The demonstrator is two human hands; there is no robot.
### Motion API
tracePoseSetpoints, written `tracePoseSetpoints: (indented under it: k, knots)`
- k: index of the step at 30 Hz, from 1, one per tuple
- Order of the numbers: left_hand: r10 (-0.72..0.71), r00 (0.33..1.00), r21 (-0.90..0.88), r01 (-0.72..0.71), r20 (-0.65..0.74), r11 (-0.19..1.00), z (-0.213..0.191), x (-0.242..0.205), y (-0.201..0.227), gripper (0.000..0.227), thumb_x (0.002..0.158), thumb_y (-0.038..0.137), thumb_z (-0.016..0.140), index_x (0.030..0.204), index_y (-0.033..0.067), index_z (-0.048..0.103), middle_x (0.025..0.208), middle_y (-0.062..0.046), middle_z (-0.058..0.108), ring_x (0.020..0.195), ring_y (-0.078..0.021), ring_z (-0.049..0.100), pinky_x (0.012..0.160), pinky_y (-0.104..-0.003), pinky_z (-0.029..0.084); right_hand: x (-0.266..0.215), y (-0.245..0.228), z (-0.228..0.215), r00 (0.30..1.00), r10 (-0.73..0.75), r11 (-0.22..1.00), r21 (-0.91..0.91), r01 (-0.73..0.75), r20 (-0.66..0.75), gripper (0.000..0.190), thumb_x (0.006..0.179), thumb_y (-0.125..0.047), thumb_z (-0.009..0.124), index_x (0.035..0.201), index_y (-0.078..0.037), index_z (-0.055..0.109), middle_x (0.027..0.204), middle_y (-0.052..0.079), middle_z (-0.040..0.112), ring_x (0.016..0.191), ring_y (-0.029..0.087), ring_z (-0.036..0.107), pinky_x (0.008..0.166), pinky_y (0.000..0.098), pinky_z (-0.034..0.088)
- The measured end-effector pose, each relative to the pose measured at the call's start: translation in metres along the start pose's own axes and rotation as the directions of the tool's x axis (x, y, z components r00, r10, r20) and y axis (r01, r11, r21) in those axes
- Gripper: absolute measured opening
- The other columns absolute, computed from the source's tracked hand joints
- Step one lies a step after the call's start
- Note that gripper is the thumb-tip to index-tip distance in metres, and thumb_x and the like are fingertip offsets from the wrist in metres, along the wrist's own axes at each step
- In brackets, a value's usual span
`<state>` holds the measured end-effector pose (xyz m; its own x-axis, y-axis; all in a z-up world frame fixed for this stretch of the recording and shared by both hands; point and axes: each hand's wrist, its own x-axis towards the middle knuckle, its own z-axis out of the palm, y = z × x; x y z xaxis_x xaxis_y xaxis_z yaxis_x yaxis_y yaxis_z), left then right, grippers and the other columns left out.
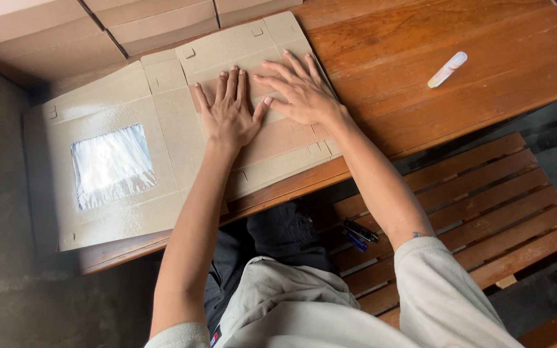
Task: Assembling a cardboard box by folding a pre-cut template and pressing the creases.
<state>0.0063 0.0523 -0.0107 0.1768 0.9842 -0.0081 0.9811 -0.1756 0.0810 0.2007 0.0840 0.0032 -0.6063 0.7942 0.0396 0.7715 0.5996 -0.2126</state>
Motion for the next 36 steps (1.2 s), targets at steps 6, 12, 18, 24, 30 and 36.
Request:
tracePoseSetpoints:
  k: [6, 12, 18, 24, 30, 36]
  knots:
    - [-0.095, 0.992, 0.056, 0.1, -0.087, 0.993, 0.019, 0.002, 0.001, 0.1, 0.092, 0.082, -0.001, 0.164, 0.0143, 0.008, 0.172, -0.004, 0.01, 0.158, -0.0248, 0.013, 0.118, -0.07, -0.012, 0.002, 0.0, 0.002, 1.0, 0.009, 1.0, 0.004, -0.009, -0.011, 0.057, 0.104, -0.051, 0.042, 0.158, -0.032, 0.038, 0.17, 0.0, 0.021, 0.156, 0.037, 0.004, 0.122, 0.0625, -0.004]
    - [-0.198, 0.977, 0.027, 0.201, -0.078, 0.979, 0.012, -0.009, 0.007, 0.107, 0.09, 0.085, 0.002, 0.163, 0.008, 0.009, 0.172, -0.008, 0.014, 0.158, -0.0245, 0.011, 0.122, -0.063, -0.002, 0.002, -0.001, 0.001, 1.0, 0.01, 1.0, 0.003, -0.01, -0.013, 0.058, 0.104, -0.056, 0.036, 0.157, -0.033, 0.038, 0.17, 0.0, 0.023, 0.156, 0.037, 0.005, 0.122, 0.0621, -0.003]
    - [-0.27, 0.954, 0.031, 0.277, -0.131, 0.961, 0.014, -0.012, 0.009, 0.114, 0.088, 0.09, 0.003, 0.163, 0.0046, 0.013, 0.171, -0.013, 0.017, 0.157, -0.0275, 0.013, 0.12, -0.065, 0.0, -0.001, -0.003, -0.002, 1.0, -0.005, 1.0, 0.022, 0.005, -0.025, 0.059, 0.104, -0.057, 0.036, 0.158, -0.034, 0.037, 0.17, 0.0, 0.024, 0.156, 0.037, 0.006, 0.122, 0.0629, -0.003]
    - [-0.32, 0.937, 0.036, 0.328, -0.137, 0.944, 0.01, -0.012, 0.008, 0.12, 0.083, 0.095, 0.003, 0.163, 0.006, 0.016, 0.169, -0.018, 0.019, 0.157, -0.0327, 0.013, 0.119, -0.067, -0.005, -0.003, -0.008, -0.007, 0.999, -0.007, 0.999, 0.038, 0.009, -0.033, 0.064, 0.102, -0.062, 0.03, 0.157, -0.031, 0.04, 0.169, 0.002, 0.026, 0.156, 0.036, 0.006, 0.121, 0.0637, -0.002]
    - [-0.395, 0.918, 0.037, 0.395, -0.012, 0.918, 0.004, -0.01, 0.005, 0.119, 0.078, 0.097, 0.002, 0.164, 0.0156, 0.01, 0.171, -0.02, 0.01, 0.155, -0.0478, 0.001, 0.117, -0.07, -0.008, -0.004, -0.015, -0.015, 1.0, 0.005, 0.997, 0.071, -0.003, -0.028, 0.064, 0.101, -0.064, 0.031, 0.155, -0.032, 0.043, 0.168, 0.001, 0.027, 0.156, 0.035, 0.009, 0.121, 0.0631, 0.0]
    - [-0.432, 0.876, -0.028, 0.436, -0.215, 0.899, 0.013, -0.011, -0.012, 0.111, 0.084, 0.092, 0.0, 0.162, 0.0173, 0.023, 0.165, -0.006, 0.029, 0.151, -0.0581, 0.001, 0.118, -0.068, -0.019, -0.003, -0.018, -0.015, 1.0, 0.004, 0.998, 0.068, -0.002, -0.03, 0.063, 0.101, -0.061, 0.034, 0.155, -0.03, 0.043, 0.168, 0.003, 0.03, 0.156, 0.035, 0.009, 0.121, 0.0637, -0.002]
